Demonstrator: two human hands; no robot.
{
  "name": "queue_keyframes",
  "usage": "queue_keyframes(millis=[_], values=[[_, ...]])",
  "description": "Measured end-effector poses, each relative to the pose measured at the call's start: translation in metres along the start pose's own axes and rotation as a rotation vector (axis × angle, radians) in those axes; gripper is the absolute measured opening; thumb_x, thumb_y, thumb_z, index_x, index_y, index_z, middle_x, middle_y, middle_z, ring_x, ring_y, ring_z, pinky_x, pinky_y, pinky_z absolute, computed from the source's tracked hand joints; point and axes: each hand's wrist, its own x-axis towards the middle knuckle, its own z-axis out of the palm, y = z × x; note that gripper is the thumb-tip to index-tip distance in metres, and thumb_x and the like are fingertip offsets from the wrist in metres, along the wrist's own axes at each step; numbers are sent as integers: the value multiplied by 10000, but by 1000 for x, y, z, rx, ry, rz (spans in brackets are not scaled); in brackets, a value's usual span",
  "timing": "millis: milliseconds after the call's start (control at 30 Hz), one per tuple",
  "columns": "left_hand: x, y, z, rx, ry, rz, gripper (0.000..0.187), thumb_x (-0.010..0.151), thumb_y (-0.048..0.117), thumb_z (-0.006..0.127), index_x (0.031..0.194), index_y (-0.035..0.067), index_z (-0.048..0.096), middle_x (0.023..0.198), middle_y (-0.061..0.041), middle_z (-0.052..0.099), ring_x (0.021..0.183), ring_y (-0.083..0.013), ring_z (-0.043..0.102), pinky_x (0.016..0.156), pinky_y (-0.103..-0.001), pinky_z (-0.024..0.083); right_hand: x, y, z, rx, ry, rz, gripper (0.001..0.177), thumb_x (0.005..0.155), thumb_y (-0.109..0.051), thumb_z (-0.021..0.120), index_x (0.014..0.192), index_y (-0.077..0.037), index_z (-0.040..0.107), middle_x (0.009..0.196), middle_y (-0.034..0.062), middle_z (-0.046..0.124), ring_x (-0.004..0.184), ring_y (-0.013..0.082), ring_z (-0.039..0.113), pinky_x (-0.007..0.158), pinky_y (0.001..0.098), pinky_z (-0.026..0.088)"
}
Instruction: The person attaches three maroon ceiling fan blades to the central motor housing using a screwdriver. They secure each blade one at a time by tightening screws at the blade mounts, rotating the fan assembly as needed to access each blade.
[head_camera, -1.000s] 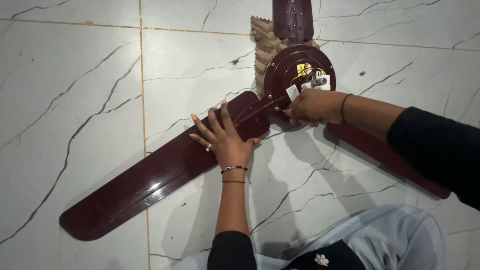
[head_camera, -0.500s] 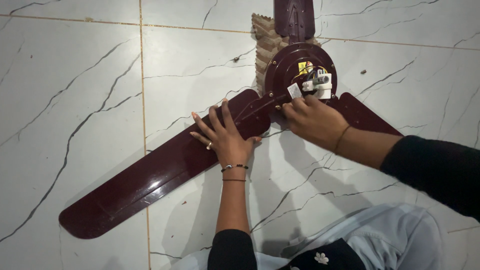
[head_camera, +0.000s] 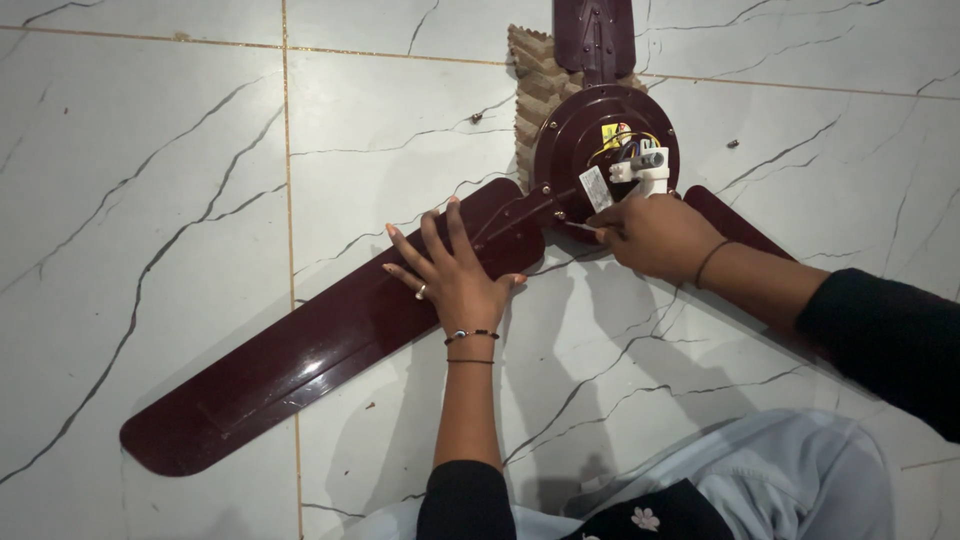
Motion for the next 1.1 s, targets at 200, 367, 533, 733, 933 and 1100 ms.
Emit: queue_keyframes(millis=[200,367,533,733,933,1100], values=[[0,1,-2,-5,-3,-4,1433,412,456,1020,1559,339,170,1582,-78,225,1525,-473,-56,1181,-773,-28,-3,0,6,14,128,39,320,912,-364,701,1032,-68,730,819,165,746,798,370,725,739,488,573],[0,4,-7,-8,5,-7,1427,406,442,1025,1550,330,178,1575,-77,226,1523,-473,-40,1177,-777,-16,14,-12,22,202,248,-40,324,876,-339,753,1048,-67,710,773,155,734,707,345,730,694,464,565],[-1,5,-9,-16,-4,-19,1415,417,418,1027,1553,327,188,1571,-70,233,1527,-473,-32,1182,-776,-11,28,-16,51,184,408,-193,246,897,-229,731,1069,-55,715,867,145,728,768,342,716,677,457,558],[-1,6,-10,-21,10,-2,1400,431,409,1026,1553,324,194,1578,-73,233,1527,-475,-36,1176,-776,-16,24,-7,53,108,500,-333,233,883,-180,736,1094,-80,732,983,115,721,817,334,716,695,437,568],[-2,6,-11,-26,-6,-3,1414,431,422,1025,1558,306,179,1570,-92,223,1519,-484,-56,1177,-774,-25,17,-9,49,128,582,-400,224,855,-109,739,1075,-66,729,1105,99,705,840,321,717,718,408,583],[0,5,-9,-11,18,11,1418,416,432,1020,1560,315,190,1571,-92,233,1520,-478,-49,1175,-773,-35,13,12,79,347,708,-409,240,856,-10,662,1096,-4,676,1078,151,660,904,323,697,753,391,576]])
